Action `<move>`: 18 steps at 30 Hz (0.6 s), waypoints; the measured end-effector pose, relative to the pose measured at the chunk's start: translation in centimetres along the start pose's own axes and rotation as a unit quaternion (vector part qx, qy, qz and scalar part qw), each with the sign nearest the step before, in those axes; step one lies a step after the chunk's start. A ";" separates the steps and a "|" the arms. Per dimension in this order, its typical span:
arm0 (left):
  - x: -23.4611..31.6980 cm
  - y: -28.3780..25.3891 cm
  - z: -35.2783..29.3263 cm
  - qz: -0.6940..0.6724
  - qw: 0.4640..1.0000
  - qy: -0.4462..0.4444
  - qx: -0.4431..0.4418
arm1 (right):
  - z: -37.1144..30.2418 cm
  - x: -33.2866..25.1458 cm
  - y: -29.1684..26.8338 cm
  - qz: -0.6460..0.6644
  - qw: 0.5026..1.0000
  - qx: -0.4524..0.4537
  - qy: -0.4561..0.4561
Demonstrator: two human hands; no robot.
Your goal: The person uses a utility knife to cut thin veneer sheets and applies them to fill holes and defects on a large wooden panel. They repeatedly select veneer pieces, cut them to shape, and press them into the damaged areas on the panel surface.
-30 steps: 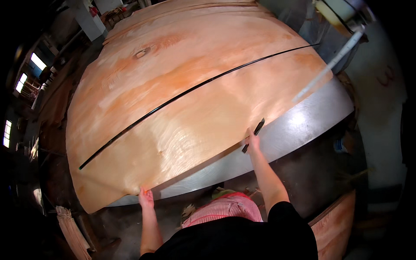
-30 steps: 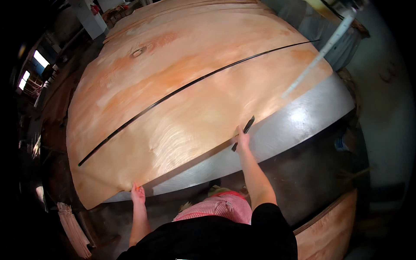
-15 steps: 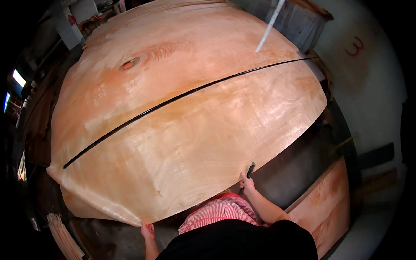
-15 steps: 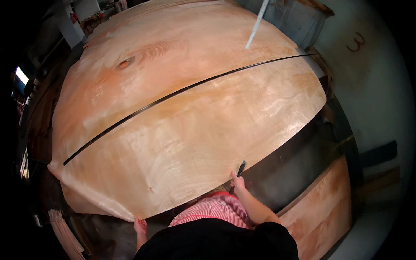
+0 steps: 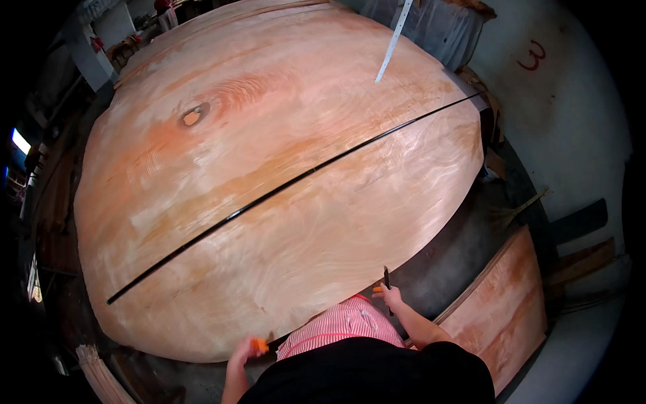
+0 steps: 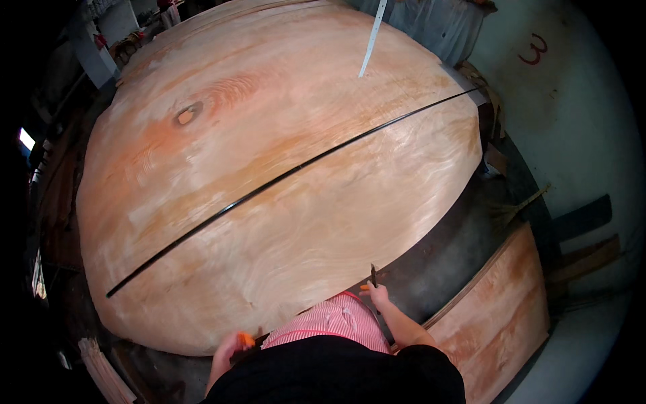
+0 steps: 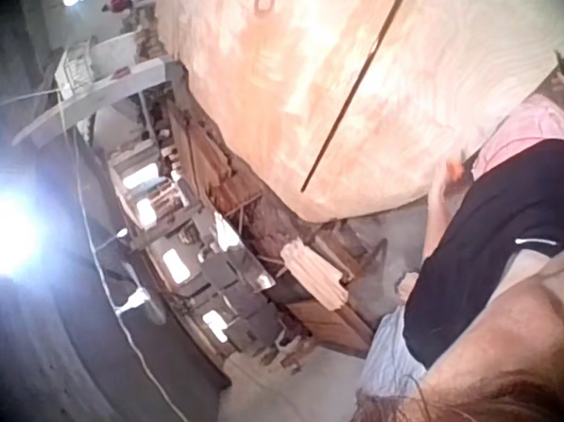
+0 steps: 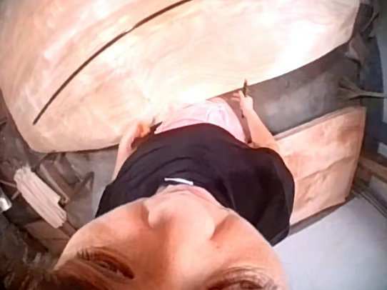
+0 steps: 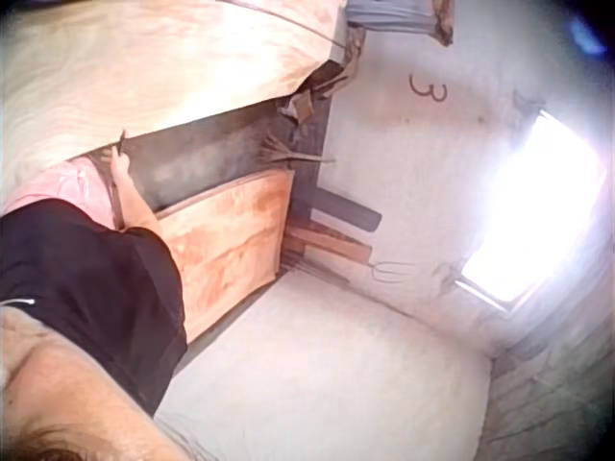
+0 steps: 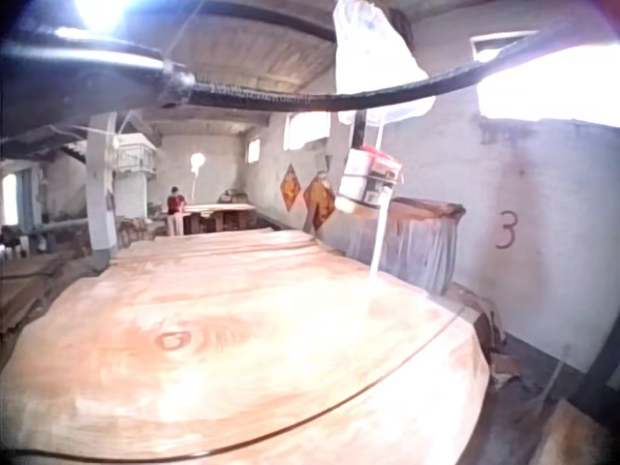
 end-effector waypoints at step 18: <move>20.5 0.1 12.5 -0.552 0.741 0.206 0.322 | 8.4 -18.9 6.1 -0.389 0.902 -0.095 -0.162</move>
Point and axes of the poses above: each hand's wrist, its own z-axis towards the middle knuckle, its own y-axis out of the palm, x = y × z, the point moved 6 cm from there along z, towards the middle knuckle, and after that the axes turned 7 degrees about -x, right-handed, at the moved point
